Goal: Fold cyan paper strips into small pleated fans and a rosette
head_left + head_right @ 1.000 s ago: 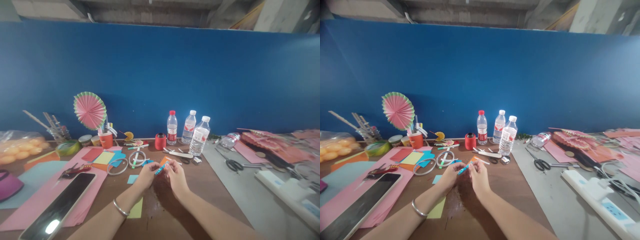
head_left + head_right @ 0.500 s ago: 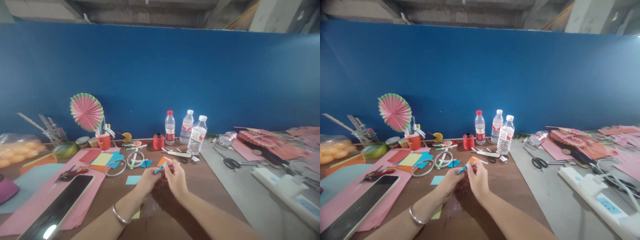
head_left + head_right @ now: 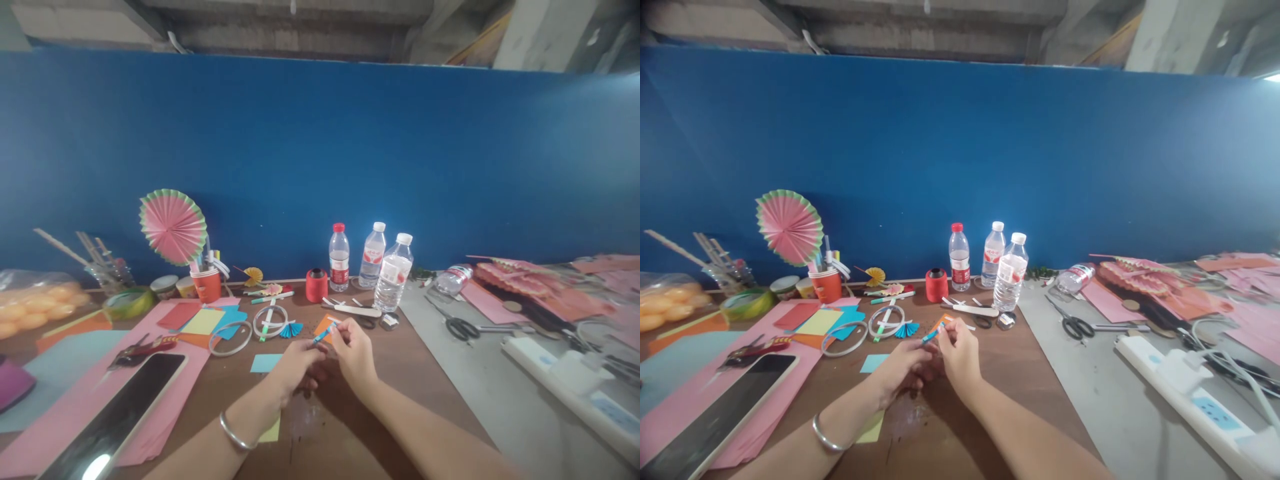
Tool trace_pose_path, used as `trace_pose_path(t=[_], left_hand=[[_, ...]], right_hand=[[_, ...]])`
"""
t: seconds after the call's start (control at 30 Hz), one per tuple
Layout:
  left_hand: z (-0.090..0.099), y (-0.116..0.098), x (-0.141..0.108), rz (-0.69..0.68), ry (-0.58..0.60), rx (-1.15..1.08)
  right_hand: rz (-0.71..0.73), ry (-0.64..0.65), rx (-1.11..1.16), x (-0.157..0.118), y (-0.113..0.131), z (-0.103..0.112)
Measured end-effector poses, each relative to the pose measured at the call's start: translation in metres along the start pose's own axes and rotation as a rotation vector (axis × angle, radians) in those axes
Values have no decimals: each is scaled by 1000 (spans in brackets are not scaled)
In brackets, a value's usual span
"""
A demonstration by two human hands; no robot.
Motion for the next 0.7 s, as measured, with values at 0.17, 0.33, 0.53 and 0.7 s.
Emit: trace_pose_path(t=[0.17, 0.33, 0.53, 0.7], left_hand=[[40, -32, -3, -323, -373, 301], [37, -62, -29, -713, -517, 523], [18, -55, -32, -693, -402, 587], [17, -52, -29, -649, -363, 543]], right_hand=[[-20, -3, 37, 3, -3, -1], [-77, 40, 80, 0, -5, -6], [-63, 69, 88, -2, -2, -9], [-65, 88, 85, -4, -2, -12]])
Point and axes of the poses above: each hand's wrist, its own x-axis towards the middle knuckle, its own z-axis out of the back of the hand, y = z × x, the point moved 7 cm from there along x, towards the middle knuckle, and after that the axes turned 11 degrees about z, right-handed, at the moved point
